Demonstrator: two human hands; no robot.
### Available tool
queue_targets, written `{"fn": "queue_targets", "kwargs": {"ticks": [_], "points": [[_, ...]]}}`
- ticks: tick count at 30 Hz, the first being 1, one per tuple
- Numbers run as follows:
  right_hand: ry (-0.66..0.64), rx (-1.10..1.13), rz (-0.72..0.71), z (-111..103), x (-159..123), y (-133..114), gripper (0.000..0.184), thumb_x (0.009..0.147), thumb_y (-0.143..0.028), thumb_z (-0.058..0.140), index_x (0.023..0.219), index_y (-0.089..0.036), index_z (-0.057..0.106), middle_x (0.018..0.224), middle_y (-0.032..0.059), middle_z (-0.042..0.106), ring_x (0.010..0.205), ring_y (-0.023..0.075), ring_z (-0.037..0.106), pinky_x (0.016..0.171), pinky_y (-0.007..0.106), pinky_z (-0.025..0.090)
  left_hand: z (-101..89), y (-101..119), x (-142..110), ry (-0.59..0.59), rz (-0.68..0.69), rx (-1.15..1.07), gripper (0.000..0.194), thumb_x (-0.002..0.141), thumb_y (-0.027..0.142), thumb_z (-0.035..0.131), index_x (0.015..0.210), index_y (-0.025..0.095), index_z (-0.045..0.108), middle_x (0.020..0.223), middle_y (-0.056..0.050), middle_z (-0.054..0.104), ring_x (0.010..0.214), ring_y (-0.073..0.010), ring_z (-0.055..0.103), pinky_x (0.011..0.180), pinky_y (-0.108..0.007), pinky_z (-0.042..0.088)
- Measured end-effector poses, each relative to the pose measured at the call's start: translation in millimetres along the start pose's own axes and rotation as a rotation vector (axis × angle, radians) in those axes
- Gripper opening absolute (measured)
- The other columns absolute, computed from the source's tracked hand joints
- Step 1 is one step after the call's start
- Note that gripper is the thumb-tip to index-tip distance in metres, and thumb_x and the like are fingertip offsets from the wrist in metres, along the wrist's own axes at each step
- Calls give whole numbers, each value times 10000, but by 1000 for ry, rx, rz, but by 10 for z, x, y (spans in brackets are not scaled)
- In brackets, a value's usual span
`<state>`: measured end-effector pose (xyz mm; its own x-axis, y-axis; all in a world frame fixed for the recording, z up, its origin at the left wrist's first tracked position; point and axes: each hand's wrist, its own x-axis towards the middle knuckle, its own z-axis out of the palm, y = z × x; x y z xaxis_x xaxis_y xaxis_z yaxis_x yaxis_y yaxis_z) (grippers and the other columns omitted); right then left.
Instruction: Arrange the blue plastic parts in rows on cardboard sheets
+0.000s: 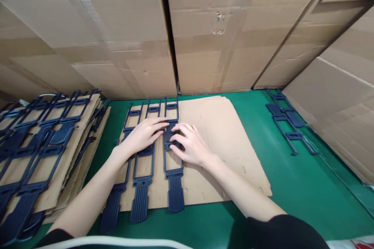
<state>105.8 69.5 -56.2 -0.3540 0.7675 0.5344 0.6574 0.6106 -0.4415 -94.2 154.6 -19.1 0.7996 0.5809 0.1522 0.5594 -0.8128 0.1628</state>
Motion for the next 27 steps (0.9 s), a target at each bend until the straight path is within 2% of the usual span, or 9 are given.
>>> {"fn": "queue_targets", "kwargs": {"ticks": [8, 15, 22, 27], "points": [[-73, 26, -43, 6, -2, 2, 153, 840, -282, 561, 959, -191, 591, 1148, 100, 537, 1156, 222, 444, 937, 402, 349, 37, -25, -8, 8, -18, -3, 297, 904, 205, 470, 1157, 163, 619, 1295, -56, 551, 1193, -208, 505, 1022, -375, 392], [-100, 18, -33, -5, -7, 2, 162, 835, -272, 558, 977, -198, 584, 1174, 105, 536, 1165, 236, 440, 930, 412, 354, -83, -70, -28, -48, 33, -36, 291, 884, 214, 509, 1153, 165, 606, 1311, -82, 518, 1201, -227, 477, 1021, -404, 383], [-102, 31, -50, -9, 10, 2, 169, 836, -280, 569, 980, -194, 579, 1131, 89, 562, 1165, 220, 443, 934, 393, 357, -115, -123, -54, -23, 38, -44, 191, 881, 220, 519, 1013, 177, 650, 978, -67, 574, 982, -204, 511, 882, -352, 434], [-104, 47, -62, -4, 7, 8, 170, 840, -273, 563, 985, -186, 582, 1116, 89, 565, 1152, 220, 447, 915, 385, 366, -104, -107, -40, -56, 21, 17, 189, 894, 252, 514, 963, 162, 665, 879, -67, 553, 935, -207, 498, 826, -326, 429]]}}
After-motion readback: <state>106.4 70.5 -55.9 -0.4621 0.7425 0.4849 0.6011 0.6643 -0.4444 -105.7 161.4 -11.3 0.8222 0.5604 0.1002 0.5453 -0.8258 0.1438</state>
